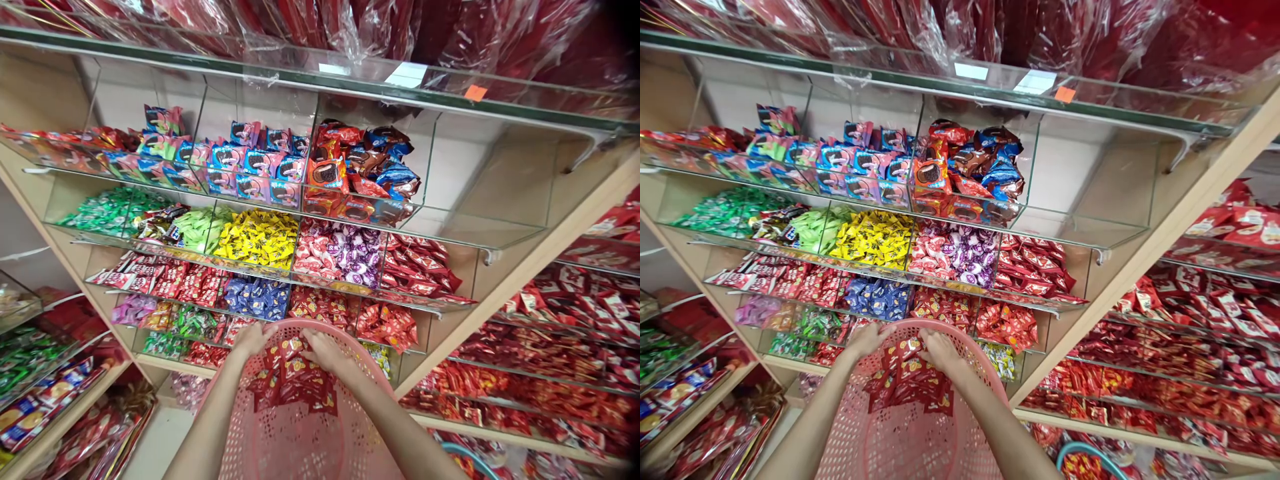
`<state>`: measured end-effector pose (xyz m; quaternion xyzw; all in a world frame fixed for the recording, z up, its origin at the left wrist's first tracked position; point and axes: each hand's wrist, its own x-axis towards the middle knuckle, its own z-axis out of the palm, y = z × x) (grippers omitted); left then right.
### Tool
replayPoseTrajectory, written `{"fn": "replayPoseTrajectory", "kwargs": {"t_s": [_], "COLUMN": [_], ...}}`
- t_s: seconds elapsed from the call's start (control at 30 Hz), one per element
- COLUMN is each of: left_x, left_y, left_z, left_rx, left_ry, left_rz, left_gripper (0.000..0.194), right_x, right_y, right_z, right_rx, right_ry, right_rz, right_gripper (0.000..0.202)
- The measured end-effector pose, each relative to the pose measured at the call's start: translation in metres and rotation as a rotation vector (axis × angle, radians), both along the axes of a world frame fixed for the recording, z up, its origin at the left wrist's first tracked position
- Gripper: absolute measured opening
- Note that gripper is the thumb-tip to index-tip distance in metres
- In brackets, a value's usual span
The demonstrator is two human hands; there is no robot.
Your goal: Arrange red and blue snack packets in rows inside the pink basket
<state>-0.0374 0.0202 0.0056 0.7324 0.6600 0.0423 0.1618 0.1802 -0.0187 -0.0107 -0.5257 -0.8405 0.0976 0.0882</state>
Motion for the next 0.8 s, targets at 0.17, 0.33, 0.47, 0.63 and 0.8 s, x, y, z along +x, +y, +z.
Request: {"fn": "replayPoseTrajectory", "kwargs": {"t_s": [0.17, 0.33, 0.47, 0.63, 0.8], "left_x": [0.000, 0.000, 0.001, 0.002, 0.002], "left_y": [0.000, -0.002, -0.004, -0.004, -0.002], "left_z": [-0.001, -0.001, 0.004, 0.007, 0.005], "left_rx": [0.005, 0.007, 0.002, -0.001, -0.006], "left_ry": [0.020, 0.010, 0.022, 0.028, 0.016], "left_rz": [0.008, 0.003, -0.005, -0.003, 0.003], "left_gripper": [0.067, 0.068, 0.068, 0.066, 0.065], "right_x": [-0.013, -0.020, -0.022, -0.025, -0.022], "right_y": [-0.001, -0.004, -0.002, -0.001, 0.002], "right_z": [0.005, 0.009, 0.008, 0.005, 0.007], "right_rx": [-0.010, -0.007, 0.004, 0.025, 0.084], "right_ry": [-0.022, -0.020, -0.040, -0.075, 0.005], "right_rz": [-0.026, -0.003, 0.054, 0.058, 0.084], "right_gripper": [0.026, 0.030, 0.034, 0.029, 0.035]}}
